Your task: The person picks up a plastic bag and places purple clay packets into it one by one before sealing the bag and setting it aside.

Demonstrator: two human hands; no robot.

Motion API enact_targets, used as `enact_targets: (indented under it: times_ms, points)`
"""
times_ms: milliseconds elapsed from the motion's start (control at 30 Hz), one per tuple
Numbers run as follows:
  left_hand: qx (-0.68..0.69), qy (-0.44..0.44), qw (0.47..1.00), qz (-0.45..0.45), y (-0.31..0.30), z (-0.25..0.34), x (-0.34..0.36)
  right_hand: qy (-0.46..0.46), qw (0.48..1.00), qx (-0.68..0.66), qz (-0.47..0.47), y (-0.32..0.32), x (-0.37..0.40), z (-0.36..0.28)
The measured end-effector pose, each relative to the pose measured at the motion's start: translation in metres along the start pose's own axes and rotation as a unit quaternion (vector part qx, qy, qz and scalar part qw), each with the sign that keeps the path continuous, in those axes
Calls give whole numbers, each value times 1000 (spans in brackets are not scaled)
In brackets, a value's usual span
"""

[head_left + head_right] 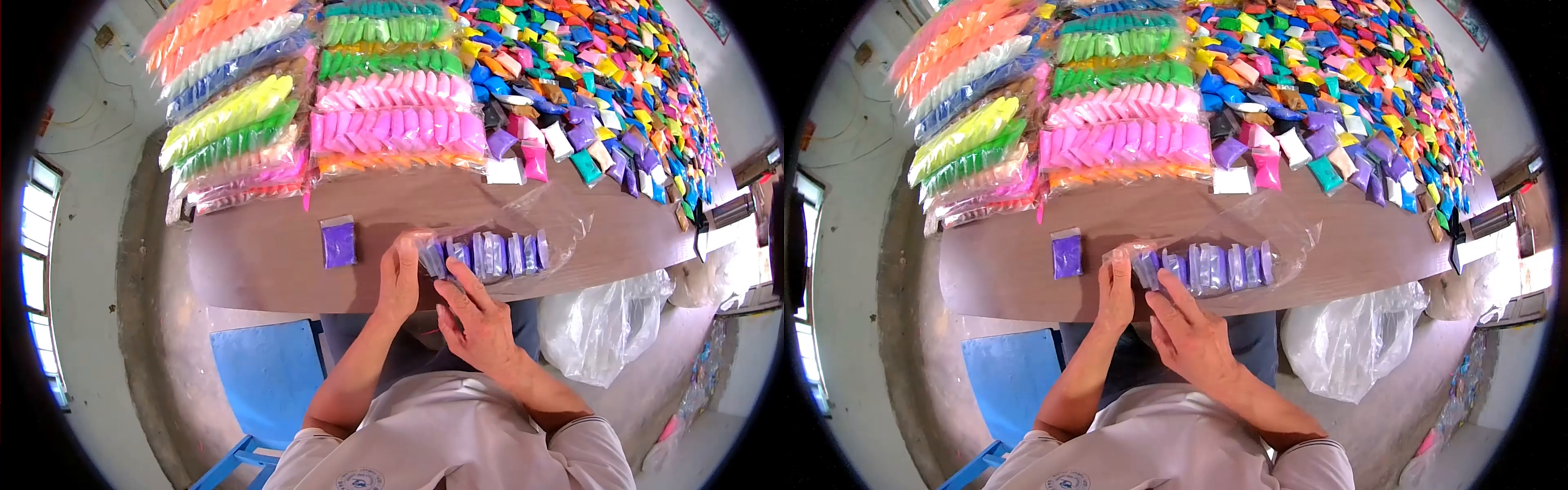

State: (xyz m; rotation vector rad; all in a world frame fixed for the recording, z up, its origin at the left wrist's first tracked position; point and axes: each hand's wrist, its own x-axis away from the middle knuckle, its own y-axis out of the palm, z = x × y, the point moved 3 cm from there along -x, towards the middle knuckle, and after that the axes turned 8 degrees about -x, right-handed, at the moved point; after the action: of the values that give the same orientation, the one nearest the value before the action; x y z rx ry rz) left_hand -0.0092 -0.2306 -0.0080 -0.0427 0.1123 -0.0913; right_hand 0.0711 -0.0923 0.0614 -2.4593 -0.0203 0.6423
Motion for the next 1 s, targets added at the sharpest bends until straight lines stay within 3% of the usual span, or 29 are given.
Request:
enact_targets:
  times_ms: [67, 167, 1000]
  points:
    - [-14, 33, 999, -4, 0, 3, -1, 12, 1000, 2, -6, 1, -2, 3]
    - [-11, -3, 1000, 2, -1, 11, 1, 15, 999, 31, 13, 2, -4, 7]
    - [-12, 17, 1000, -7, -3, 3, -1, 59, 995, -45, 65, -9, -8, 21]
